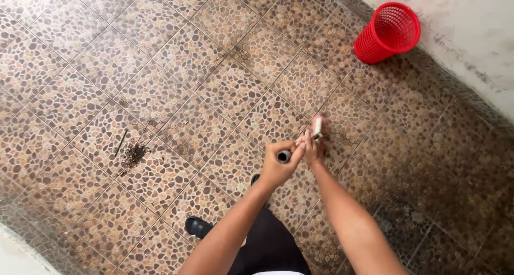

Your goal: Sweeping a tiled floor with a hand broom.

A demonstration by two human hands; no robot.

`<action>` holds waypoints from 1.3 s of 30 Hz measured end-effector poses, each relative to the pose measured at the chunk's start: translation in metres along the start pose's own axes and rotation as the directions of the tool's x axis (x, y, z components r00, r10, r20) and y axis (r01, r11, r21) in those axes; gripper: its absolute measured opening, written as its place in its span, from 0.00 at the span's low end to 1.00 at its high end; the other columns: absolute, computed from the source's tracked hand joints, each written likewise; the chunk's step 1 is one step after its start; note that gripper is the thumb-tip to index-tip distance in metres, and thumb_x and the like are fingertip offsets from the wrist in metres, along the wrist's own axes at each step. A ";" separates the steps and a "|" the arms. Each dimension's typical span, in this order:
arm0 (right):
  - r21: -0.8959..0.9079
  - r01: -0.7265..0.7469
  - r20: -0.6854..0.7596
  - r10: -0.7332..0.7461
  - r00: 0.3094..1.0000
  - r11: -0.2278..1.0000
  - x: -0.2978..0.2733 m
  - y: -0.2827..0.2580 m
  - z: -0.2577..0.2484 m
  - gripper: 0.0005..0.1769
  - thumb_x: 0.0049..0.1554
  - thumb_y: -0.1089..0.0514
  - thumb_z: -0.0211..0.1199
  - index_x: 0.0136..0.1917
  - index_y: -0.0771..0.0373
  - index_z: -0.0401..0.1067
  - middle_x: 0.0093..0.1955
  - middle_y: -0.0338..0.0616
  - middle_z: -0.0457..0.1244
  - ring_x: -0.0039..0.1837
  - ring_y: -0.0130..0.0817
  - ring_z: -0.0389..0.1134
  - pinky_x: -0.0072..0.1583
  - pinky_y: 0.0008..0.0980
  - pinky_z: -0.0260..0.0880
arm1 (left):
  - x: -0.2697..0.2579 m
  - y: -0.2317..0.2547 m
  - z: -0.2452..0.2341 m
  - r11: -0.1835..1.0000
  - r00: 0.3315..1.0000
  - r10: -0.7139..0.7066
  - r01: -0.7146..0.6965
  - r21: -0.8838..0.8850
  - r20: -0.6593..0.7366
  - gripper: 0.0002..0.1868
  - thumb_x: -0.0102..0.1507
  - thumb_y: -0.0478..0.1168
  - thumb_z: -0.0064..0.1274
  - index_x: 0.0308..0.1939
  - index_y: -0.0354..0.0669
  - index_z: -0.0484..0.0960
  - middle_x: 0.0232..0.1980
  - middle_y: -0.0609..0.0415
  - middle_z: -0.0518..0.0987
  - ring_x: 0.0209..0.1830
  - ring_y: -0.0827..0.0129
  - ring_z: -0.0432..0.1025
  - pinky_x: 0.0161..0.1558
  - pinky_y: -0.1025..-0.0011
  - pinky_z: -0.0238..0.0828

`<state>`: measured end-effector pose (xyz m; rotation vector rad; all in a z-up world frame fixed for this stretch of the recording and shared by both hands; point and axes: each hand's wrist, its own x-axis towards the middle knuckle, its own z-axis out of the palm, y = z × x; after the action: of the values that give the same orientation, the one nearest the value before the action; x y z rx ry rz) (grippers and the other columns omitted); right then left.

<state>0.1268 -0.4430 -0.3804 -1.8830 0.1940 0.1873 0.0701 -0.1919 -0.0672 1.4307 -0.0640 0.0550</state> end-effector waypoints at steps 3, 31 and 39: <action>0.117 -0.070 -0.022 0.073 0.997 0.991 0.010 0.011 0.034 0.34 0.70 0.37 0.40 0.45 0.67 0.73 0.48 0.55 0.65 0.50 0.47 0.67 0.54 0.44 0.69 | 0.012 0.015 -0.011 0.993 0.994 -0.106 0.105 -0.051 -0.015 0.16 0.63 0.33 0.55 0.19 0.38 0.75 0.18 0.66 0.71 0.16 0.85 0.62 0.19 0.78 0.53; 0.595 -0.108 0.512 -0.273 0.814 0.796 0.034 -0.184 0.109 0.22 0.72 0.43 0.46 0.60 0.64 0.67 0.52 0.42 0.62 0.54 0.31 0.64 0.57 0.33 0.67 | 0.061 0.130 -0.062 0.966 0.965 0.259 -0.259 0.007 -0.036 0.10 0.67 0.40 0.55 0.36 0.36 0.80 0.37 0.51 0.82 0.39 0.75 0.77 0.45 0.80 0.74; 0.327 0.290 0.340 -0.399 0.852 0.899 0.062 -0.146 0.046 0.28 0.69 0.38 0.45 0.59 0.65 0.69 0.52 0.47 0.65 0.53 0.38 0.68 0.55 0.36 0.70 | 0.095 0.074 -0.015 0.986 0.986 0.167 -0.167 -0.029 0.010 0.14 0.72 0.40 0.48 0.34 0.37 0.80 0.28 0.58 0.79 0.25 0.78 0.73 0.28 0.79 0.69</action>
<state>0.2189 -0.3566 -0.2743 -1.5401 -0.3889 0.2779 0.1594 -0.1663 0.0113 1.3949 -0.1942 0.1828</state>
